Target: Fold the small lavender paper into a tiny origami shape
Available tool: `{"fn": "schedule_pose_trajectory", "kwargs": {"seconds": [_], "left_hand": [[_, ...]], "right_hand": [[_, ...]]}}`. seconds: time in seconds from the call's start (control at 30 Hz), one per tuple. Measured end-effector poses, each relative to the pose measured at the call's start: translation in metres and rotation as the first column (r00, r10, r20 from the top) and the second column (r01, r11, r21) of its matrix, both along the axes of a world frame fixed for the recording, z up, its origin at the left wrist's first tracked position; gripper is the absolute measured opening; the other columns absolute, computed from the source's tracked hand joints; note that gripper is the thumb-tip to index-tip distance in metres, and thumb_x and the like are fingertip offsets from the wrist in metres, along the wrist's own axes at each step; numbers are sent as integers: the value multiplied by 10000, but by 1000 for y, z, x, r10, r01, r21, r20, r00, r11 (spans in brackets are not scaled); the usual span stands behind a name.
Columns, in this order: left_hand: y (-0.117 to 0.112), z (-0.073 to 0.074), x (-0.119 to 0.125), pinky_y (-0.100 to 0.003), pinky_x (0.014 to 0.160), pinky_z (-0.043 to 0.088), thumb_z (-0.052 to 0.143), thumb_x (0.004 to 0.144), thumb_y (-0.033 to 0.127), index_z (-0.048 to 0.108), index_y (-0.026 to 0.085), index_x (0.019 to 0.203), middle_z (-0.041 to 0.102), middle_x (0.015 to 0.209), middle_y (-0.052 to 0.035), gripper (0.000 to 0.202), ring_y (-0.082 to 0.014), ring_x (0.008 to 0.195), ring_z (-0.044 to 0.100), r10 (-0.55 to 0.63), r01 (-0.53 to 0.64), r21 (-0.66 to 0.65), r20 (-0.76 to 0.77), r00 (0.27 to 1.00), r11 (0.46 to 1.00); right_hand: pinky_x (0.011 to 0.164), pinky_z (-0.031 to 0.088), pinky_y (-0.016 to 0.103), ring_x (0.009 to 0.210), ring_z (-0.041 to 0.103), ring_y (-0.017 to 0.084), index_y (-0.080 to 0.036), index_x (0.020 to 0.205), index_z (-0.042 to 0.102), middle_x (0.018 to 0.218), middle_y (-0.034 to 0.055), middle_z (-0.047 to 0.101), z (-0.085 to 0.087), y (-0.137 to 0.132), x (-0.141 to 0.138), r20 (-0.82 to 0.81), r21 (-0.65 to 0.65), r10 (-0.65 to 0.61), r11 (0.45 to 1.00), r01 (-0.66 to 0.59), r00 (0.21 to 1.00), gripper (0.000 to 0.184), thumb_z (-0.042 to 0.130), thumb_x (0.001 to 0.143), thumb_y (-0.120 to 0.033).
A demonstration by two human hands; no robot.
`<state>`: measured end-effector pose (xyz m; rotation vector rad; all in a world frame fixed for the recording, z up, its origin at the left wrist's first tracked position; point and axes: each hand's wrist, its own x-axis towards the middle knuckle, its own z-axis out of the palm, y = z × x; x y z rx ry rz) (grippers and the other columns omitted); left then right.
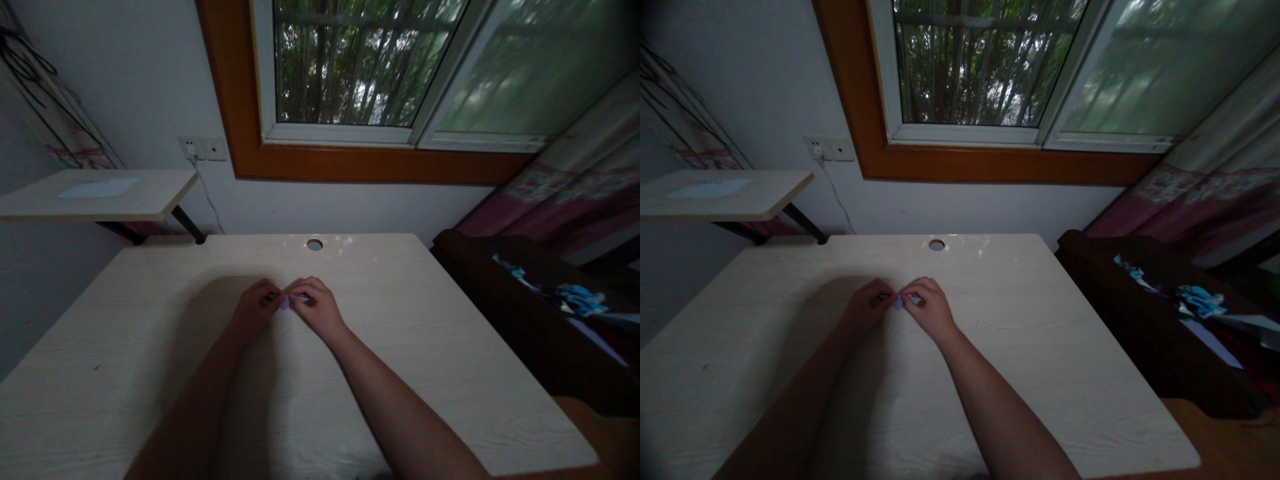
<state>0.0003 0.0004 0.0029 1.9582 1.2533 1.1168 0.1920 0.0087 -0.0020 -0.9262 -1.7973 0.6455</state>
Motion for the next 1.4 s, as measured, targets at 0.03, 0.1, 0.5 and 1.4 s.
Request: {"fn": "schedule_pose_trajectory", "kwargs": {"seconds": [0.03, 0.1, 0.5, 1.4], "left_hand": [[0, 1, 0, -249, 681, 461, 622, 854, 275, 663, 176, 783, 598, 783, -23, 128, -144, 733, 585, -1, 1, 4, 2, 1000, 1000], [-1, 3, 0, -251, 683, 457, 622, 854, 278, 663, 177, 770, 599, 775, -24, 137, -144, 730, 583, 1, -1, 11, 4, 1000, 1000], [2, 1, -5, -238, 661, 453, 641, 817, 298, 659, 187, 770, 631, 777, -14, 121, -141, 716, 580, 196, -188, -69, 139, 971, 980], [4, 2, -7, -255, 682, 439, 620, 820, 328, 673, 188, 778, 638, 767, -10, 156, -153, 729, 572, 295, -282, -93, 196, 935, 955]], "right_hand": [[787, 490, 335, 856, 612, 191, -240, 835, 717, 842, 40, 665, 0, 0, 0, 4, -5, 1, 1000, -1, 1000, 71, 664, 833, -193], [764, 493, 324, 851, 613, 189, -239, 831, 715, 842, 41, 661, 1, -1, -1, 4, -16, 2, 1000, -2, 1000, 79, 652, 836, -191], [631, 452, 275, 670, 554, 147, -205, 795, 721, 791, 24, 618, -1, 3, 3, -118, -135, -282, 954, 266, 952, 69, 652, 803, -204], [720, 450, 293, 801, 579, 180, -220, 863, 698, 833, 37, 623, 2, 1, 3, -100, -117, -214, 972, 202, 972, 158, 570, 911, -300]]}}
